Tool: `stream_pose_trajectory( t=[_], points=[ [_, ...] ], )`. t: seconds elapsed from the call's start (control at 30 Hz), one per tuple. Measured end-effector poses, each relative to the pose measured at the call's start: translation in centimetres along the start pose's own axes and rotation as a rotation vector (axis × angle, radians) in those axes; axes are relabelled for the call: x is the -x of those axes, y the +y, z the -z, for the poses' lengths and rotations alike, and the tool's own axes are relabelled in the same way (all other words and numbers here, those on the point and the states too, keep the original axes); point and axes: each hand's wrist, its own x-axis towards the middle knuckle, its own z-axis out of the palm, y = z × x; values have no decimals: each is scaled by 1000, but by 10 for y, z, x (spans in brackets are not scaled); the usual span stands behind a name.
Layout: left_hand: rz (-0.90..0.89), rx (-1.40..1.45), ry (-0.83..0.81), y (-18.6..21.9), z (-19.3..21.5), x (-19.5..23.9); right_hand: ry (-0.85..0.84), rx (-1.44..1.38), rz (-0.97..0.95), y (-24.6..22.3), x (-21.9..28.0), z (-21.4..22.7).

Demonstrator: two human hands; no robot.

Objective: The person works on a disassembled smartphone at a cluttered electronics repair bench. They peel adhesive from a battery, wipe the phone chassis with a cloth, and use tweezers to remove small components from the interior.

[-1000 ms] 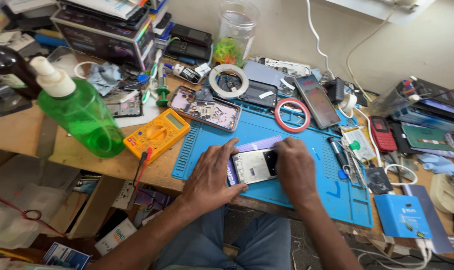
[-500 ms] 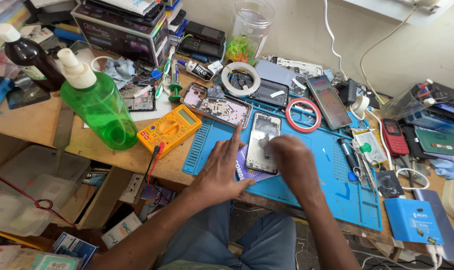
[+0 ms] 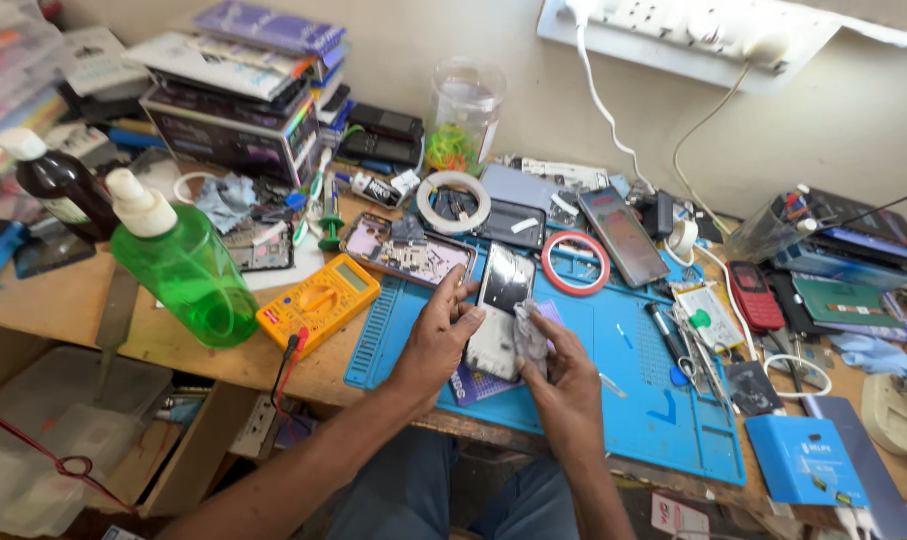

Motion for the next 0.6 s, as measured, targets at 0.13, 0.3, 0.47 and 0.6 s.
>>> stream_pose_trajectory(
  t=[0.13,0.3,0.47,0.6],
  points=[
    [-72,257,-60,-2,-19,8,66,-350,-60,7,9,-6],
    [-13,666,-309,23,-24,17,83,-452,-39,15,7,-1],
    [39,685,-311,41,-20,8,34,-179,83,4,13,-6],
    [-54,565,-176,30,-30,8,111,351,325,-26,26,-26]
  ],
)
